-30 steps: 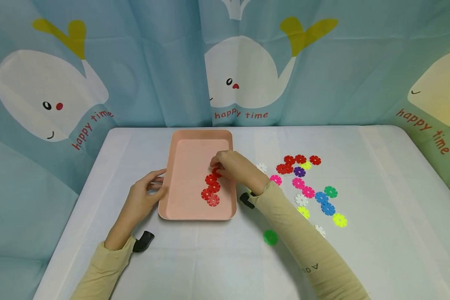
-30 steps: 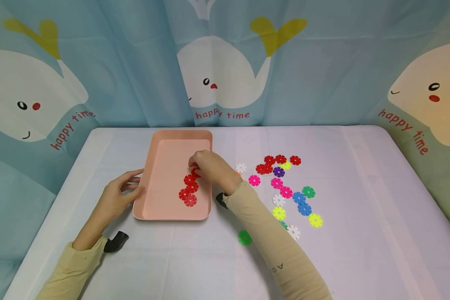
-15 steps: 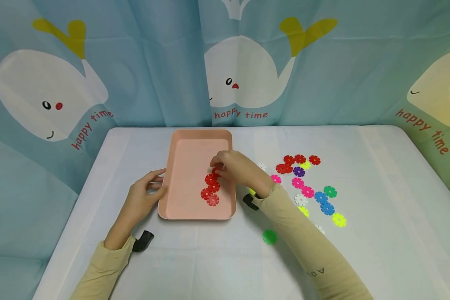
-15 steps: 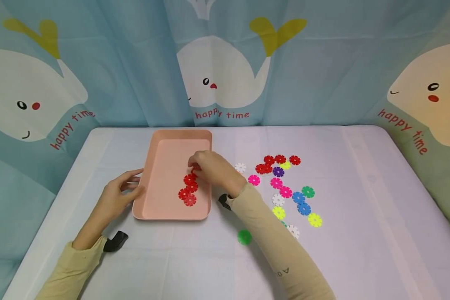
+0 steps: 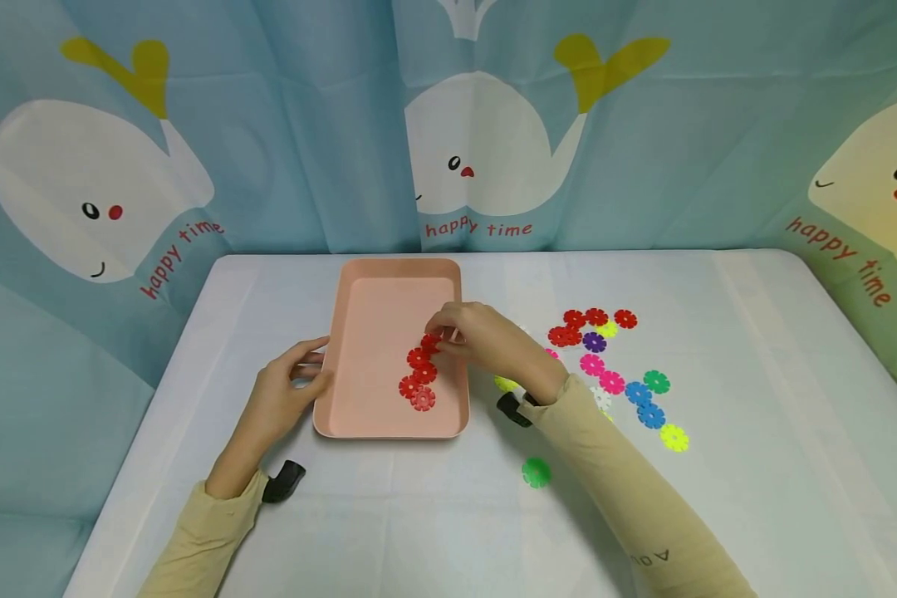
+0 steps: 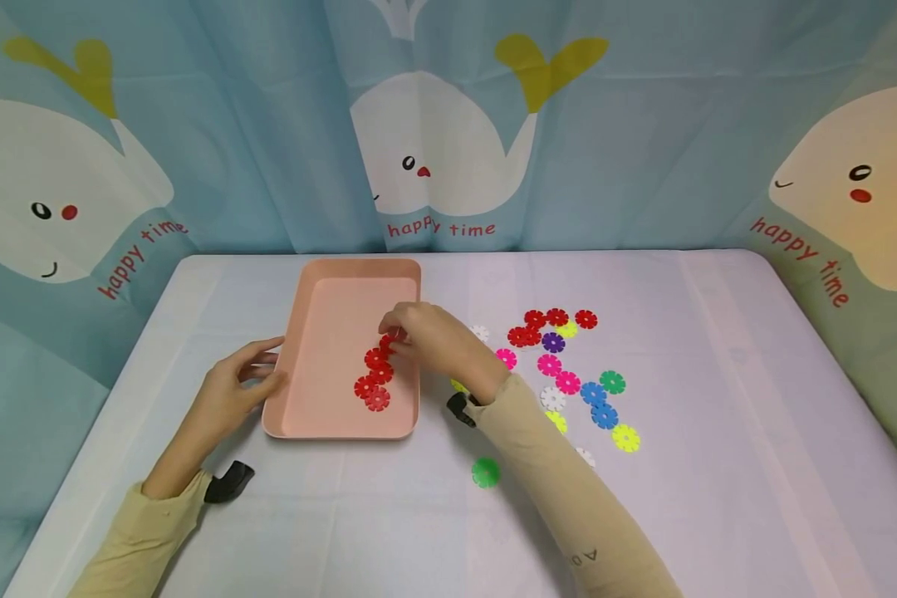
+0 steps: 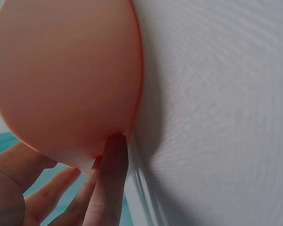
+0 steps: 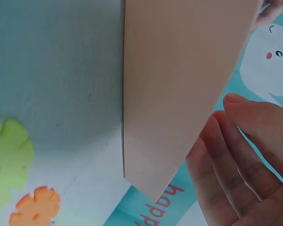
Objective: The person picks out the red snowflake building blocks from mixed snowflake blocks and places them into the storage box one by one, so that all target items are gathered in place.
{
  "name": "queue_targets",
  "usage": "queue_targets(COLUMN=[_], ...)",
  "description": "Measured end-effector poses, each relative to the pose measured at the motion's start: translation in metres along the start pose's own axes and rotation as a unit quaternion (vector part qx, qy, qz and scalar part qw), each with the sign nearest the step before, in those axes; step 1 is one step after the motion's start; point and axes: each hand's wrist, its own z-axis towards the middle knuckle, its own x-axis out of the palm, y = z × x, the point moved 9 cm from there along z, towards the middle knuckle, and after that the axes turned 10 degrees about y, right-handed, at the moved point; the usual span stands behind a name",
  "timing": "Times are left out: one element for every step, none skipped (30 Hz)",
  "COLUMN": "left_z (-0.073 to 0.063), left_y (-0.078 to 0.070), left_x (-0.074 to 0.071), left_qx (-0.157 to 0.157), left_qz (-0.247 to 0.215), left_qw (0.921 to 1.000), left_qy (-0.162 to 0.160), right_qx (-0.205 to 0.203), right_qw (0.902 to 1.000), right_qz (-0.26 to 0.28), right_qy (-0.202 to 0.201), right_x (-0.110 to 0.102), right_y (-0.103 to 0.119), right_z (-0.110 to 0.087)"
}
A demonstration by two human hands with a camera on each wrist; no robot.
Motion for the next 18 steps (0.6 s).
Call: queue_targets(left_z=[0.0, 0.0, 0.0, 0.0, -0.001, -0.001, -0.001, -0.001, -0.001, -0.001, -0.001, -0.001, -0.001, -0.001, -0.001, -0.001, -0.001, -0.001], left_y=[0.0, 0.0, 0.0, 0.0, 0.0, -0.001, -0.001, -0.001, -0.001, -0.001, -0.001, -0.001, -0.001, -0.001, -0.001, -0.001, -0.001, -0.001], left_x=[0.0, 0.0, 0.0, 0.0, 0.0, 0.0, 0.0, 0.0, 0.0, 0.0, 0.0, 0.0, 0.0, 0.0, 0.0, 0.0, 0.0, 0.0], left_qx=[0.0, 0.0, 0.0, 0.0, 0.0, 0.001, 0.001, 0.002, 0.002, 0.002, 0.002, 0.002, 0.002, 0.002, 0.002, 0.001, 0.001, 0.001], left_qz=[0.0, 0.0, 0.0, 0.0, -0.001, -0.001, -0.002, -0.002, -0.003, -0.003, -0.002, -0.002, -0.001, 0.0, 0.001, 0.001, 0.001, 0.001], left_qw=[1.0, 1.0, 1.0, 1.0, 1.0, 1.0, 1.0, 1.0, 1.0, 1.0, 1.0, 1.0, 1.0, 1.0, 1.0, 1.0, 1.0, 1.0], left_qy=[0.0, 0.0, 0.0, 0.0, -0.001, -0.001, -0.001, -0.002, -0.002, -0.002, -0.002, -0.002, -0.002, -0.002, -0.001, -0.001, -0.001, -0.001], right_qx=[0.0, -0.001, -0.002, -0.002, -0.002, -0.001, -0.001, 0.0, 0.001, 0.002, 0.003, 0.004, 0.004, 0.003, 0.002, 0.002, 0.001, 0.0], right_qw=[1.0, 1.0, 0.9999, 0.9999, 0.9999, 0.9998, 0.9998, 0.9999, 0.9999, 0.9999, 0.9999, 0.9999, 0.9999, 0.9998, 0.9997, 0.9997, 0.9996, 0.9995], right_qz=[-0.002, -0.006, -0.01, -0.014, -0.016, -0.017, -0.017, -0.015, -0.014, -0.014, -0.013, -0.013, -0.014, -0.018, -0.021, -0.024, -0.026, -0.028], right_qy=[0.0, -0.001, -0.001, -0.002, -0.003, -0.004, -0.004, -0.005, -0.005, -0.006, -0.006, -0.007, -0.008, -0.009, -0.01, -0.012, -0.013, -0.015], right_x=[0.0, -0.001, -0.001, -0.002, -0.002, -0.003, -0.003, -0.004, -0.005, -0.005, -0.006, -0.007, -0.008, -0.008, -0.009, -0.009, -0.01, -0.01], right_y=[0.0, 0.0, 0.0, 0.0, 0.0, 0.0, 0.0, 0.0, 0.0, 0.0, 0.0, 0.0, 0.0, 0.0, 0.0, 0.0, 0.0, -0.001], right_z=[-0.001, -0.003, -0.004, -0.005, -0.007, -0.008, -0.009, -0.01, -0.011, -0.012, -0.013, -0.014, -0.015, -0.017, -0.018, -0.019, -0.02, -0.022])
